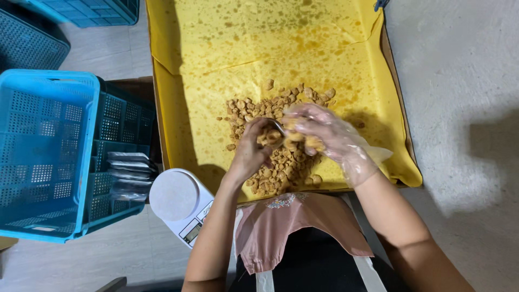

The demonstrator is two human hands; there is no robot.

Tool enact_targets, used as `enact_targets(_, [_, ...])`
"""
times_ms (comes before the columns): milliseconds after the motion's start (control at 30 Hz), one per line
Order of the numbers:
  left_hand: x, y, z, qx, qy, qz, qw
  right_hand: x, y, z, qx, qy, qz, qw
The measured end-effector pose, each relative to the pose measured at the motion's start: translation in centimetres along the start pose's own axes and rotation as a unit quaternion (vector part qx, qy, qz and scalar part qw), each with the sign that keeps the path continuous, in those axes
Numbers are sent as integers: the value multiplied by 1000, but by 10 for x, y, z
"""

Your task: The person scoops cashews from a yellow tray into clear plastic bags using a metal scoop and gloved hands. Each filled bag is placed into a blue basket. The process is repeated multiple times.

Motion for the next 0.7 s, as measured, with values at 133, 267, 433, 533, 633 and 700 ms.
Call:
enact_targets(133, [4, -10, -5, 135, 66, -1, 989, 50, -51, -19, -123, -19, 273, 954])
enact_targets(267, [10, -14, -5, 88, 40, 141, 985, 66, -61, -25, -8, 65, 306, 950])
enact_targets(433, [11, -3, -2, 45, 45, 174, 983, 76, -74, -22, -74, 37, 196, 977])
enact_targets(533, [7, 11, 8, 30, 56, 146, 987, 68, -81, -12, -90, 64, 159, 981])
enact_targets(633, [-2, 29, 18, 39, 55, 34, 997, 38, -82, 1, -109, 133, 110, 979])
enact_targets(700, [-4, 40, 27, 34, 26, -27, 999, 9, -64, 8, -50, 173, 131, 975])
Point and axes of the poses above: each hand's wrist, its own z-axis away from the middle knuckle, its own x-axis out of the palm, y = z × x, the point moved 2 cm from there along -z, towards the middle knuckle, and after that the axes turned 2 degrees about -x, right-handed, at the moved point
